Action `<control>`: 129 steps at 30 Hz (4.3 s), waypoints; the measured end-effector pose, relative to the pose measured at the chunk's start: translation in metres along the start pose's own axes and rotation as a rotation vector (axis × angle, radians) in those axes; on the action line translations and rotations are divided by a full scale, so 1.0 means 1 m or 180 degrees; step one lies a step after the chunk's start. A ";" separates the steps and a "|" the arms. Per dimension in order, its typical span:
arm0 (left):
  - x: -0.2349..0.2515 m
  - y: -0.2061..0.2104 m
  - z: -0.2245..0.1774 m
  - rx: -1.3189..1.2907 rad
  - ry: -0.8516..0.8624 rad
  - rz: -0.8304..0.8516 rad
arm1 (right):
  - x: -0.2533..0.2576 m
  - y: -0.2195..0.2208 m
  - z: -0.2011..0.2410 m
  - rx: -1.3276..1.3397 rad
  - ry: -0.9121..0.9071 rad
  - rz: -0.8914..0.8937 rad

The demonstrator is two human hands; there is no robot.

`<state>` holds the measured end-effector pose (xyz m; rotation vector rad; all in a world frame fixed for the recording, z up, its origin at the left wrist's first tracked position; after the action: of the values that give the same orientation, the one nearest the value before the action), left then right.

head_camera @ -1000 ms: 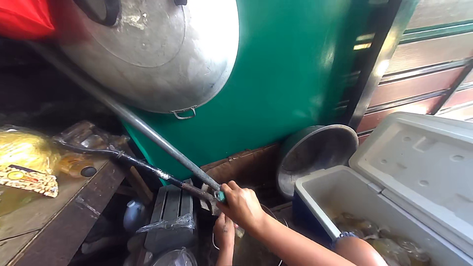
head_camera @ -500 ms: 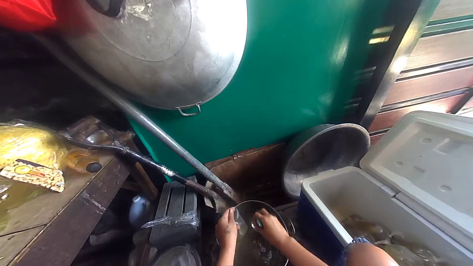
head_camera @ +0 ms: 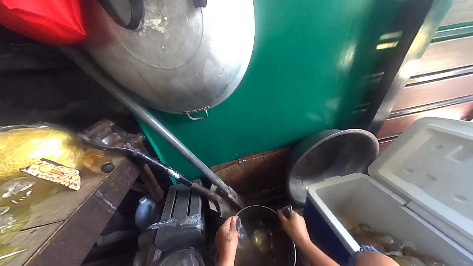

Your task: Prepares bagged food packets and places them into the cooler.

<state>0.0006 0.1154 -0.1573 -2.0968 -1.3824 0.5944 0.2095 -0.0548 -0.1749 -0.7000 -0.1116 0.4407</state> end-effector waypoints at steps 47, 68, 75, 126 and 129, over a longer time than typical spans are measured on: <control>0.006 -0.005 -0.020 -0.0458 -0.0449 0.0164 | -0.034 0.024 -0.053 -0.0037 0.0805 -0.0728; 0.007 -0.032 -0.046 -0.0012 -0.0823 0.0839 | -0.008 0.031 0.119 -0.0361 -0.0121 0.1530; -0.006 -0.049 -0.095 0.1078 -0.0200 0.0736 | 0.006 -0.011 0.120 -0.0557 -0.0621 0.1168; -0.042 -0.004 -0.080 -0.1376 0.0682 -0.0172 | -0.079 0.001 0.139 0.4174 0.3534 0.1716; -0.049 -0.007 -0.073 -0.2857 -0.0520 0.0082 | -0.077 0.011 0.135 0.4075 0.3603 0.1634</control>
<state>0.0240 0.0572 -0.0953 -2.7849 -1.9610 0.1398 0.1030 0.0011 -0.0754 0.3932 1.3435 0.4415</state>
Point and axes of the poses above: each hand's wrist, its own x-axis towards the middle knuckle, its own y-axis out of the palm, z = x × y, the point moved 5 cm from there along x, towards the middle knuckle, and after that the axes turned 7 degrees about -z, right-handed, at the moved point
